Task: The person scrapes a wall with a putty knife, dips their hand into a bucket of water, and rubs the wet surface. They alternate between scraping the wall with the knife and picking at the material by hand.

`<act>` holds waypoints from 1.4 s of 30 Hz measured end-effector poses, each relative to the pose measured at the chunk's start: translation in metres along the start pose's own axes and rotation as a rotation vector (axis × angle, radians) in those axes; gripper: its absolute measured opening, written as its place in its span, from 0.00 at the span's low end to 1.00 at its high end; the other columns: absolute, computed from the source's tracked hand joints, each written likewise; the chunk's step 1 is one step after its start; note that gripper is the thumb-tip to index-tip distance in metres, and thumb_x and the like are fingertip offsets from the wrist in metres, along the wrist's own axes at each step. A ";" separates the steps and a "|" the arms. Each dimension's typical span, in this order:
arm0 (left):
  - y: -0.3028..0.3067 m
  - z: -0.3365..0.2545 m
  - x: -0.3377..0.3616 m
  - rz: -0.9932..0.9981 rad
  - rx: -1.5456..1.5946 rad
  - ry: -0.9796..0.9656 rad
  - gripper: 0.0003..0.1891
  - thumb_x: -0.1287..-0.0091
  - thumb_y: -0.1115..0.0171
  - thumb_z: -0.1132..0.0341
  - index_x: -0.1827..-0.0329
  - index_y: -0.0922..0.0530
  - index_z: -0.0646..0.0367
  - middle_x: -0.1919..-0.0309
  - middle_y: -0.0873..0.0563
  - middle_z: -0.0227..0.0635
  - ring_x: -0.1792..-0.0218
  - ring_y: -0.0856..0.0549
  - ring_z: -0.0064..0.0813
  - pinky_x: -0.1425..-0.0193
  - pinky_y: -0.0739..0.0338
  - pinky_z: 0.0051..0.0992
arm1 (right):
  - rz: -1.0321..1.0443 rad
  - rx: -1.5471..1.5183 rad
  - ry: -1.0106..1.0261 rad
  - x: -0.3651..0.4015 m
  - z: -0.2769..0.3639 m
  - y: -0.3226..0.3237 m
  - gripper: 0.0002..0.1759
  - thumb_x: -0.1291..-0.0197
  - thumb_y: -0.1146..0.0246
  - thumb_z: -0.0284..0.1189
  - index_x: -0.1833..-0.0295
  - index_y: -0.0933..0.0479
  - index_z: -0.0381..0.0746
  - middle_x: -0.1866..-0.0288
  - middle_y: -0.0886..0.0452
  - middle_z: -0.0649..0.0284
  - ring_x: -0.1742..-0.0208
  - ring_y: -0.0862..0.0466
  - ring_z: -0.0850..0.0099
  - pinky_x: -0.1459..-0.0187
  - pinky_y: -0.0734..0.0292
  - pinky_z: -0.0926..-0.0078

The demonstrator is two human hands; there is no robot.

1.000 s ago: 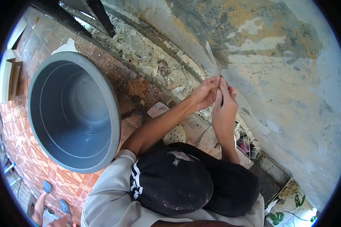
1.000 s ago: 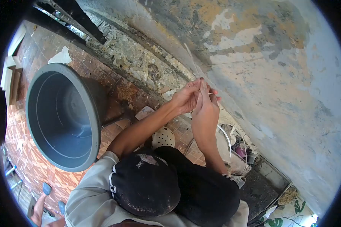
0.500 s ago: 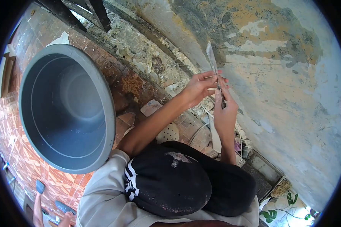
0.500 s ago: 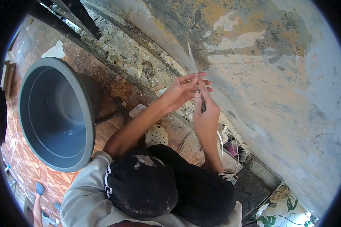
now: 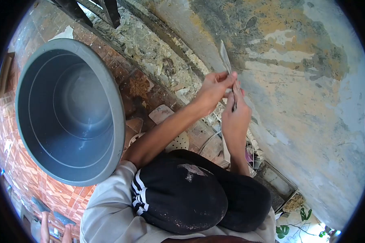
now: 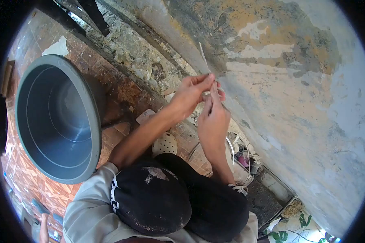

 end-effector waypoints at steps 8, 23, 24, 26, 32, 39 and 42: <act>0.014 0.003 -0.004 -0.133 -0.020 0.013 0.18 0.28 0.43 0.56 0.54 0.26 0.68 0.66 0.19 0.36 0.69 0.14 0.34 0.62 0.17 0.31 | 0.006 -0.043 -0.031 -0.006 0.000 -0.011 0.22 0.34 0.49 0.21 0.34 0.29 0.37 0.71 0.21 0.41 0.72 0.18 0.49 0.69 0.26 0.61; 0.014 0.007 -0.009 -0.096 -0.115 0.012 0.20 0.27 0.45 0.58 0.55 0.27 0.73 0.66 0.21 0.39 0.69 0.14 0.37 0.65 0.17 0.34 | 0.002 -0.073 -0.089 -0.001 -0.016 -0.017 0.22 0.33 0.49 0.21 0.34 0.30 0.36 0.72 0.22 0.40 0.73 0.18 0.48 0.69 0.26 0.63; 0.011 0.004 -0.013 -0.067 -0.106 0.011 0.20 0.27 0.44 0.58 0.54 0.27 0.73 0.66 0.21 0.38 0.69 0.14 0.36 0.65 0.17 0.33 | -0.005 -0.088 -0.095 -0.003 -0.018 -0.018 0.22 0.33 0.49 0.21 0.34 0.29 0.36 0.72 0.22 0.40 0.73 0.18 0.48 0.69 0.26 0.63; 0.007 0.009 -0.006 -0.070 -0.087 0.022 0.20 0.27 0.44 0.57 0.54 0.27 0.73 0.66 0.20 0.38 0.69 0.14 0.36 0.65 0.17 0.32 | -0.006 -0.125 -0.060 -0.002 -0.018 -0.011 0.21 0.33 0.49 0.21 0.35 0.29 0.36 0.71 0.22 0.39 0.73 0.19 0.48 0.68 0.26 0.63; 0.020 0.004 -0.026 -0.100 -0.209 -0.017 0.19 0.26 0.45 0.57 0.55 0.26 0.71 0.66 0.20 0.37 0.68 0.15 0.35 0.60 0.22 0.29 | 0.003 -0.212 -0.071 -0.015 -0.029 -0.020 0.21 0.35 0.48 0.21 0.37 0.27 0.34 0.70 0.21 0.40 0.72 0.20 0.46 0.67 0.25 0.63; 0.007 -0.004 -0.004 -0.135 -0.309 0.008 0.21 0.26 0.46 0.57 0.46 0.29 0.72 0.60 0.20 0.41 0.58 0.18 0.31 0.52 0.21 0.37 | 0.009 -0.187 -0.098 -0.007 -0.018 -0.014 0.23 0.34 0.48 0.21 0.33 0.29 0.43 0.72 0.23 0.42 0.74 0.22 0.49 0.68 0.26 0.63; 0.023 -0.003 -0.013 -0.189 -0.183 0.042 0.22 0.26 0.46 0.57 0.46 0.29 0.74 0.57 0.19 0.41 0.55 0.19 0.32 0.51 0.21 0.35 | 0.022 -0.129 -0.038 -0.012 -0.020 -0.022 0.24 0.34 0.48 0.21 0.32 0.29 0.44 0.72 0.23 0.42 0.76 0.23 0.50 0.69 0.26 0.63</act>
Point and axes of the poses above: each hand's wrist, its own x-axis away from the middle knuckle, its own y-axis out of the back of the hand, z = x × y, the point moved 9 cm from there along -x, towards the middle knuckle
